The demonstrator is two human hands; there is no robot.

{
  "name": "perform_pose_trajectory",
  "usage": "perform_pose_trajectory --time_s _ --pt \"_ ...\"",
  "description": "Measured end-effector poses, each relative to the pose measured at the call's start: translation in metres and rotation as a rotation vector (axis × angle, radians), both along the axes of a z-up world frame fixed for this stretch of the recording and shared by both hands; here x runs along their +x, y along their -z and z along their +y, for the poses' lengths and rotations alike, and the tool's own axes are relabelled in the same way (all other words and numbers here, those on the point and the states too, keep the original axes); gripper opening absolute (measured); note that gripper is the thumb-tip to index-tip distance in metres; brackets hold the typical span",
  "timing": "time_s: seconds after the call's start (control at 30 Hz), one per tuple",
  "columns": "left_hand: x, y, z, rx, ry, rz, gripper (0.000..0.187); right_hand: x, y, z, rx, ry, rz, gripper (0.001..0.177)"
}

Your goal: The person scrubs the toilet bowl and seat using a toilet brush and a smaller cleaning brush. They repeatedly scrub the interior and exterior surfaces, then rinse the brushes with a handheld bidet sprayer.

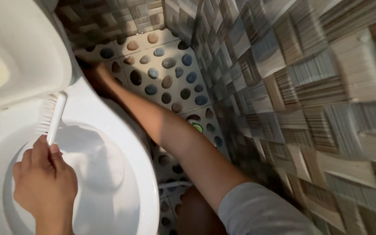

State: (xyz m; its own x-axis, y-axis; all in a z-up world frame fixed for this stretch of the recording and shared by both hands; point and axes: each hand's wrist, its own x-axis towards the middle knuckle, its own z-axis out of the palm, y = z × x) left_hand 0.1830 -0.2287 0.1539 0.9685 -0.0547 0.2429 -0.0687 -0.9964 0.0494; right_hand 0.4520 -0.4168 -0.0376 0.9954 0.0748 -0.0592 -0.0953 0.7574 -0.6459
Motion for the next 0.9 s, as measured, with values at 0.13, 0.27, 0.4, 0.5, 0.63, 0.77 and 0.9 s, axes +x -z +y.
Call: perform_pose_trajectory --time_s 0.13,0.27,0.4,0.5,0.63,0.77,0.9 --pt "-0.001 -0.002 -0.001 -0.032 0.004 -0.008 0.024 -0.005 0.006 -0.003 0.081 -0.053 -0.006 0.039" --pt "0.005 -0.001 0.000 -0.049 0.023 -0.029 0.022 -0.041 -0.024 -0.030 0.034 -0.124 -0.023 0.039" --pt "0.004 -0.006 -0.006 -0.089 -0.016 -0.001 0.026 -0.098 -0.048 -0.043 -0.289 -0.210 0.096 0.049" --pt "0.005 -0.009 -0.009 -0.103 -0.014 -0.010 0.026 -0.058 -0.040 -0.010 -0.239 -0.072 0.375 0.049" --pt "0.000 -0.004 -0.008 -0.101 -0.013 -0.020 0.024 -0.026 -0.028 -0.010 0.059 -0.029 0.316 0.035" --pt "0.004 -0.005 -0.010 -0.135 0.003 -0.067 0.026 -0.119 -0.082 -0.044 -0.510 -0.174 0.214 0.040" --pt "0.007 -0.002 -0.005 -0.181 0.023 -0.083 0.028 -0.197 -0.145 -0.087 -0.995 -0.136 0.069 0.040"
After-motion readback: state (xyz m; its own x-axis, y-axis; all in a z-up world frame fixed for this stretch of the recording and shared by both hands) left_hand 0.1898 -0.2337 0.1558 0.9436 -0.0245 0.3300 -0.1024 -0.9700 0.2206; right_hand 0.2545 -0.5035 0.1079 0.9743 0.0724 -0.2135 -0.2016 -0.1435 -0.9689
